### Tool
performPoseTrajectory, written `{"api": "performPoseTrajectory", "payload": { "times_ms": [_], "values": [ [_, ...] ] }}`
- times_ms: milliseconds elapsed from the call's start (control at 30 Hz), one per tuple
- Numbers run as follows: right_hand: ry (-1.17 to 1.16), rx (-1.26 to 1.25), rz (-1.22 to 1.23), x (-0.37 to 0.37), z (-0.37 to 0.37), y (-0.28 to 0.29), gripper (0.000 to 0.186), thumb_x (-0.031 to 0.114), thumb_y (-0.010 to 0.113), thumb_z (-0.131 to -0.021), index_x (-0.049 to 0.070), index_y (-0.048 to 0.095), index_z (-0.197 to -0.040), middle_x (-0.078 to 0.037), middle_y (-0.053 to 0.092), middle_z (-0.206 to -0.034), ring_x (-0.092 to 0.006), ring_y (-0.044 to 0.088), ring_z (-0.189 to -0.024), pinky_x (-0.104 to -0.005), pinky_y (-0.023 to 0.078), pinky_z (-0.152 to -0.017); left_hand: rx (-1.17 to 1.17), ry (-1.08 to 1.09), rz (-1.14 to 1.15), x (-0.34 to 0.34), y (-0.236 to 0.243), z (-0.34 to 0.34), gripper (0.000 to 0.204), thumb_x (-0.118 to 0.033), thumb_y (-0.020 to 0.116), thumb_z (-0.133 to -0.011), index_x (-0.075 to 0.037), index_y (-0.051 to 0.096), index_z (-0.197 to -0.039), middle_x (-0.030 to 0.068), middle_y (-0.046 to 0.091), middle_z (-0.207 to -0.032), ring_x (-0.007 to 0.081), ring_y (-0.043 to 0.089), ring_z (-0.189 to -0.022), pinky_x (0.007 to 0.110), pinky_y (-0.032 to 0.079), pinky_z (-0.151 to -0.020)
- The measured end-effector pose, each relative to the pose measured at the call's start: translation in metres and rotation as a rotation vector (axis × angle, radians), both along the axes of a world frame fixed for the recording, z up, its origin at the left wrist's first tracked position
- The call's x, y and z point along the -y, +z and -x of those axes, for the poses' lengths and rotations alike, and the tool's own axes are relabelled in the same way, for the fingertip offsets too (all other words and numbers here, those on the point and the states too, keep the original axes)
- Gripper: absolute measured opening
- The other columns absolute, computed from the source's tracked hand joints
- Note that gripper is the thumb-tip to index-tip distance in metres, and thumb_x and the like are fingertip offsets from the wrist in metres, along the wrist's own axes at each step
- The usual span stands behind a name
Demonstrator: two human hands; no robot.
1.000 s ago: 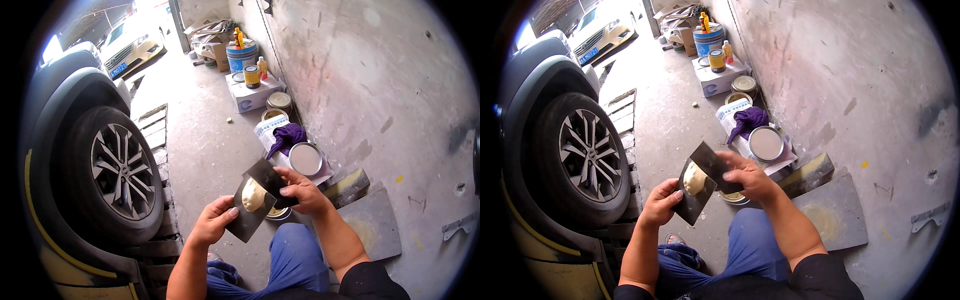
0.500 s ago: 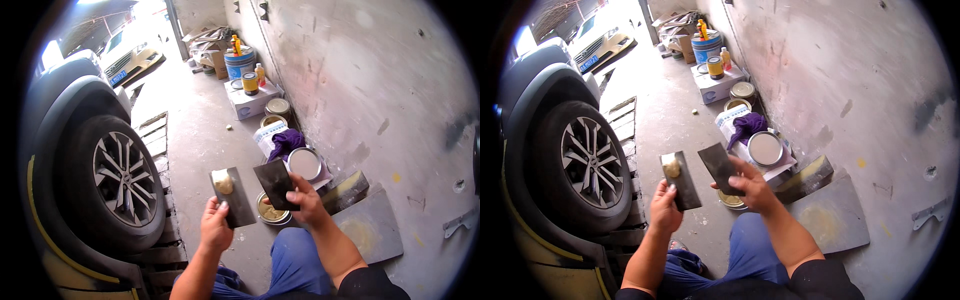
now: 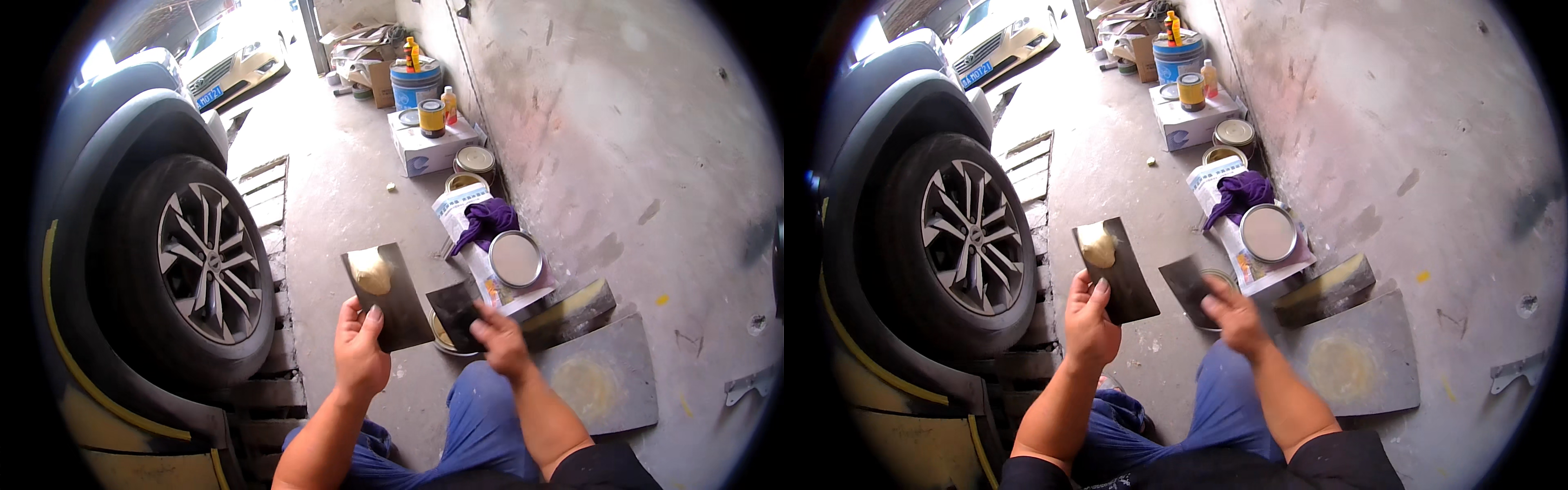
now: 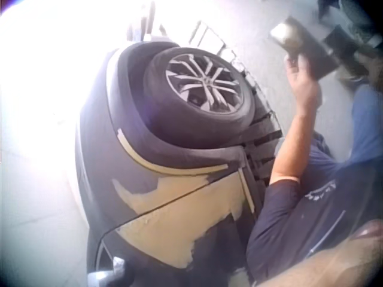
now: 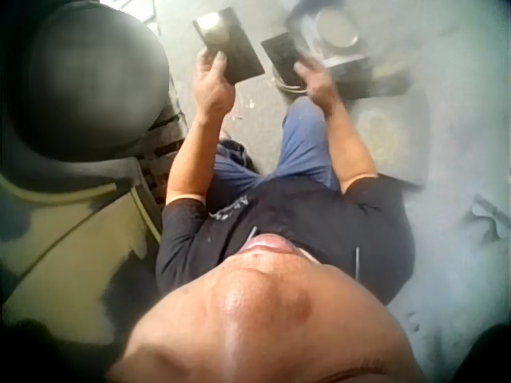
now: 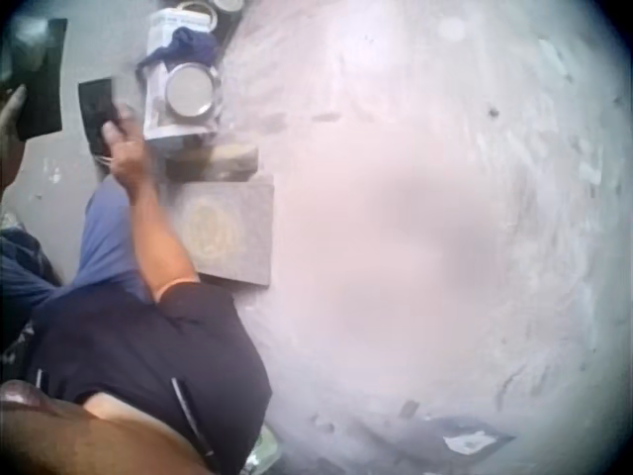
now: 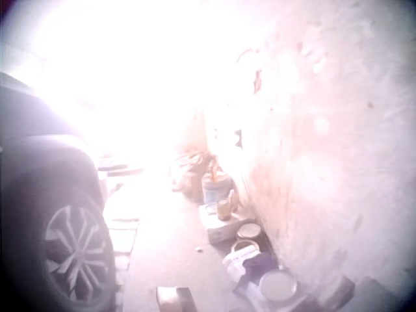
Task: The person applies body filler to a car door using a putty knife, smoothing the surface and checking for evenness. They then scrape excess filler onto a metal mixing board and prepare additional filler from a can.
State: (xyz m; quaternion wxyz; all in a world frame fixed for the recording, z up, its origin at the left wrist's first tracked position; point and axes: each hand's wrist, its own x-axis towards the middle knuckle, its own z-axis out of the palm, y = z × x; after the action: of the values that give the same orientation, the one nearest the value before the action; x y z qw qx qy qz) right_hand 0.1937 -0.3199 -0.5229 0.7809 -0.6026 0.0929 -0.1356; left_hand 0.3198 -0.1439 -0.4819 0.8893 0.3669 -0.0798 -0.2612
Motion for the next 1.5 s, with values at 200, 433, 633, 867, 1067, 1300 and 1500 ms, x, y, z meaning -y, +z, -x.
{"api": "performPoseTrajectory", "payload": {
  "times_ms": [200, 433, 633, 867, 1067, 1300, 1500],
  "values": [
    [0.454, 0.025, -0.424, 0.008, -0.012, 0.001, 0.045, 0.005, 0.056, -0.087, -0.004, 0.043, -0.129, -0.012, 0.057, -0.118, -0.0168, 0.057, -0.104, -0.0312, 0.046, -0.091, -0.131, -0.223, 0.006, 0.005, -0.007, 0.001, 0.024, -0.007, 0.049, -0.094, -0.003, 0.047, -0.117, 0.0106, 0.06, -0.111, 0.0193, 0.06, -0.1, 0.036, 0.049, -0.09],
    [-0.055, -0.256, 0.076, 0.031, -0.041, -0.008, 0.046, 0.017, 0.06, -0.086, -0.003, 0.049, -0.125, -0.01, 0.057, -0.114, -0.0159, 0.053, -0.103, -0.0313, 0.042, -0.091, 0.012, -0.172, -0.026, -0.011, 0.0, -0.013, 0.027, -0.003, 0.049, -0.094, -0.002, 0.046, -0.121, 0.0114, 0.06, -0.112, 0.0178, 0.059, -0.101, 0.034, 0.05, -0.09],
    [-0.177, 0.008, 0.399, 0.011, -0.031, -0.007, 0.034, 0.005, 0.046, -0.092, -0.005, 0.048, -0.124, -0.014, 0.053, -0.12, -0.0218, 0.049, -0.113, -0.033, 0.035, -0.1, 0.087, -0.029, -0.234, 0.006, -0.026, -0.018, 0.029, -0.011, 0.047, -0.096, -0.002, 0.042, -0.123, 0.0079, 0.054, -0.11, 0.0123, 0.054, -0.097, 0.029, 0.048, -0.084],
    [0.222, 0.077, 0.823, 0.01, -0.012, -0.056, 0.034, 0.003, 0.042, -0.094, -0.004, 0.046, -0.126, -0.016, 0.051, -0.125, -0.0226, 0.049, -0.114, -0.0326, 0.036, -0.099, 0.086, 0.106, -0.074, -0.009, -0.029, 0.002, 0.019, -0.008, 0.04, -0.098, -0.003, 0.045, -0.116, 0.0042, 0.056, -0.107, 0.0087, 0.053, -0.099, 0.026, 0.044, -0.09],
    [-0.041, -0.271, 0.437, 0.058, -0.012, -0.083, 0.054, 0.023, 0.053, -0.091, -0.008, 0.04, -0.134, -0.017, 0.043, -0.135, -0.0252, 0.04, -0.126, -0.0347, 0.026, -0.108, 0.063, 0.038, -0.073, -0.016, -0.031, -0.021, 0.024, -0.007, 0.045, -0.095, -0.004, 0.046, -0.119, 0.0037, 0.057, -0.108, 0.0095, 0.054, -0.099, 0.028, 0.043, -0.092],
    [-0.264, -0.471, 0.575, 0.064, 0.021, -0.005, 0.048, 0.01, 0.062, -0.071, 0.001, 0.054, -0.118, -0.012, 0.055, -0.116, -0.0196, 0.052, -0.108, -0.0325, 0.041, -0.094, 0.225, 0.224, -0.627, -0.041, -0.016, -0.026, 0.027, -0.01, 0.056, -0.091, -0.002, 0.049, -0.116, 0.0018, 0.055, -0.086, 0.0087, 0.051, -0.078, 0.026, 0.045, -0.075],
    [-0.289, -0.484, 0.849, 0.057, 0.006, -0.114, 0.024, 0.002, 0.057, -0.076, -0.001, 0.064, -0.098, -0.008, 0.062, -0.079, -0.0161, 0.059, -0.072, -0.0296, 0.049, -0.069, 0.072, 0.197, -0.242, -0.092, -0.023, -0.045, 0.025, -0.005, 0.043, -0.096, 0.0, 0.046, -0.12, 0.0127, 0.058, -0.116, 0.0188, 0.057, -0.107, 0.034, 0.044, -0.098]
  ]
}}
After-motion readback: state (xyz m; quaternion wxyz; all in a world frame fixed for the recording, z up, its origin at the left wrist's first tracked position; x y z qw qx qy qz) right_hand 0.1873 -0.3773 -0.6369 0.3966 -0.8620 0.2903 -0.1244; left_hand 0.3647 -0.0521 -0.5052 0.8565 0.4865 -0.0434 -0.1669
